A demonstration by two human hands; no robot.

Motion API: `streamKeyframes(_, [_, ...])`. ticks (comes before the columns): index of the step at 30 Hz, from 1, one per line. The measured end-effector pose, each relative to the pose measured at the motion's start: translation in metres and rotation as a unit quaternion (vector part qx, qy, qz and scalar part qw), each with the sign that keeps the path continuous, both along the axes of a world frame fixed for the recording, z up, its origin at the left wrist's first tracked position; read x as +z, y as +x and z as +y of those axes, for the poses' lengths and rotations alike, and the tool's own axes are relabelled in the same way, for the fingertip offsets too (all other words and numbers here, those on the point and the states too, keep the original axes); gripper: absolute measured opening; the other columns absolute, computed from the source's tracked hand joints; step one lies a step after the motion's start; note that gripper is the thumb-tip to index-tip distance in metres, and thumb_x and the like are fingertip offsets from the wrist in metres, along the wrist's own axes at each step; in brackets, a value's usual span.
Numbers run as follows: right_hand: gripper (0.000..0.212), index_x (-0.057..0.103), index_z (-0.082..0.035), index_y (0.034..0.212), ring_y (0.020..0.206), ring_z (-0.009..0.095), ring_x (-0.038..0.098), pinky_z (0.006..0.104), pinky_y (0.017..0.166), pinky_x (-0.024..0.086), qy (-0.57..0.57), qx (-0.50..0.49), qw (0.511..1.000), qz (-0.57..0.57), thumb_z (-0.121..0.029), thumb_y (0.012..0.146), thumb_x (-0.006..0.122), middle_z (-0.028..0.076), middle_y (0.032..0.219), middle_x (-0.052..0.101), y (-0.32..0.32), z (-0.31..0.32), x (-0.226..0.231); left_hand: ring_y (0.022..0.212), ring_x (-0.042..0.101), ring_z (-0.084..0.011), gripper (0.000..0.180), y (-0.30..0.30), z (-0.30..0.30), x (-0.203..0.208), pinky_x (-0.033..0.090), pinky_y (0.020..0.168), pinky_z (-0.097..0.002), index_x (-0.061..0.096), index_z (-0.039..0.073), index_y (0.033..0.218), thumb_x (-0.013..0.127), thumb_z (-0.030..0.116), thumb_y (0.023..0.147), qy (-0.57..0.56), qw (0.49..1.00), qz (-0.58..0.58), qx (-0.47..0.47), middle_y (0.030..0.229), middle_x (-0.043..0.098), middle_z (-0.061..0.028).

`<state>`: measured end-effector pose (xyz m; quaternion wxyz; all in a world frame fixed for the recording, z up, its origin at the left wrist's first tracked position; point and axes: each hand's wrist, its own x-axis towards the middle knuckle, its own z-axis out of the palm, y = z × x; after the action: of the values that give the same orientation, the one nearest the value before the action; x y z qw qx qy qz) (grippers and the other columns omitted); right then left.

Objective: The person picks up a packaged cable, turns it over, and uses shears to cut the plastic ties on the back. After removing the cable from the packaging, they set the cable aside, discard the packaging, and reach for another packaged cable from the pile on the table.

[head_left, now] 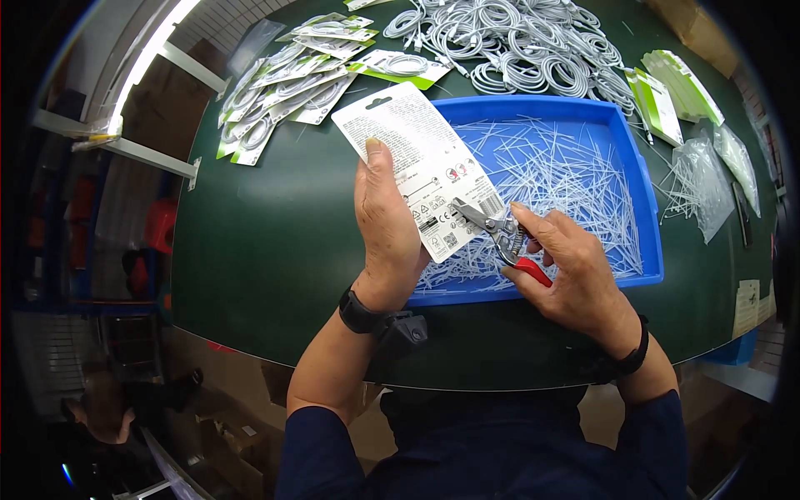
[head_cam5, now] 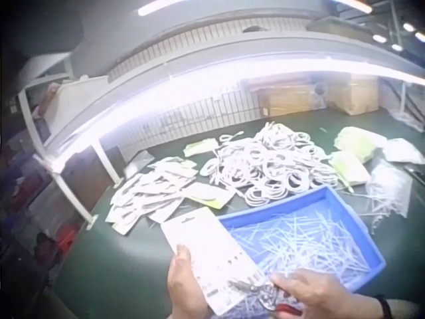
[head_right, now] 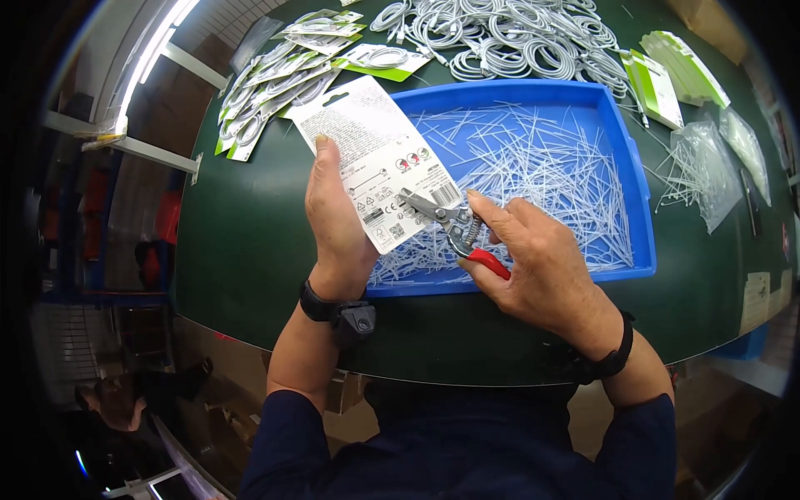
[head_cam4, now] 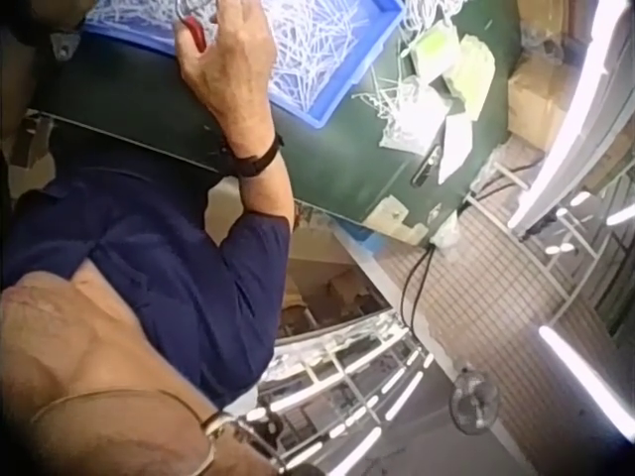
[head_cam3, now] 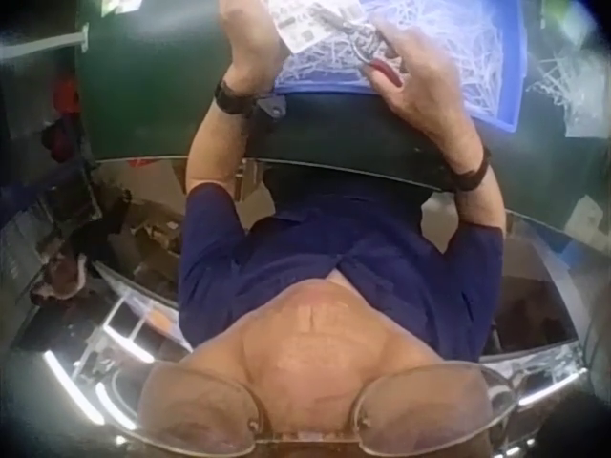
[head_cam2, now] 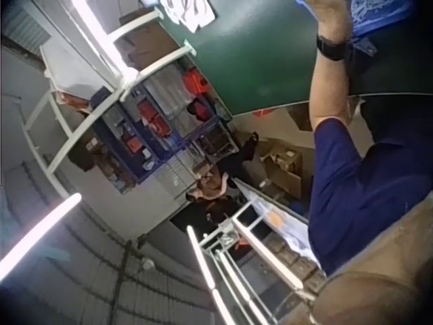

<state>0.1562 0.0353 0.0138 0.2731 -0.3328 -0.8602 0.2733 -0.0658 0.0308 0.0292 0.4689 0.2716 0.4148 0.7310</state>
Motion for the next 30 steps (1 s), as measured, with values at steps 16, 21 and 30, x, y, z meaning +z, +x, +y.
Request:
streamKeyframes(16, [0.065,0.059,0.000,0.140,0.087,0.023,0.065,0.0322,0.080,0.051,-0.016,0.010,1.000,0.007,0.003,0.078,0.076,0.015,0.101,0.068,-0.021,-0.060,0.021,0.084,0.062,-0.0118,0.033,-0.025,-0.042,0.005,0.053,0.073,-0.0271,0.050,0.000,0.125,0.048,0.028,0.109,0.051,0.995,0.081,-0.014,0.098,0.063,-0.0087])
streamKeyframes(21, [0.067,0.055,0.001,0.145,0.081,0.018,0.059,0.0323,0.072,0.048,0.012,0.004,0.998,0.053,0.001,0.080,0.072,0.012,0.100,0.066,0.016,-0.063,-0.004,0.104,0.065,-0.0171,0.038,-0.018,-0.062,0.024,0.053,0.093,-0.0324,0.053,-0.005,0.131,0.065,0.014,0.100,0.096,0.976,0.180,-0.070,0.113,0.067,-0.0117])
streamKeyframes(30, [0.054,0.052,0.002,0.147,0.078,0.007,0.050,0.0202,0.065,0.040,-0.201,-0.071,0.967,0.137,-0.017,0.098,0.062,0.001,0.096,0.056,0.037,-0.049,0.013,0.103,0.068,-0.0173,0.038,-0.040,-0.060,0.036,0.054,0.094,-0.0329,0.060,-0.006,0.128,0.072,0.009,0.095,0.121,0.967,0.105,-0.198,0.118,0.072,-0.0130])
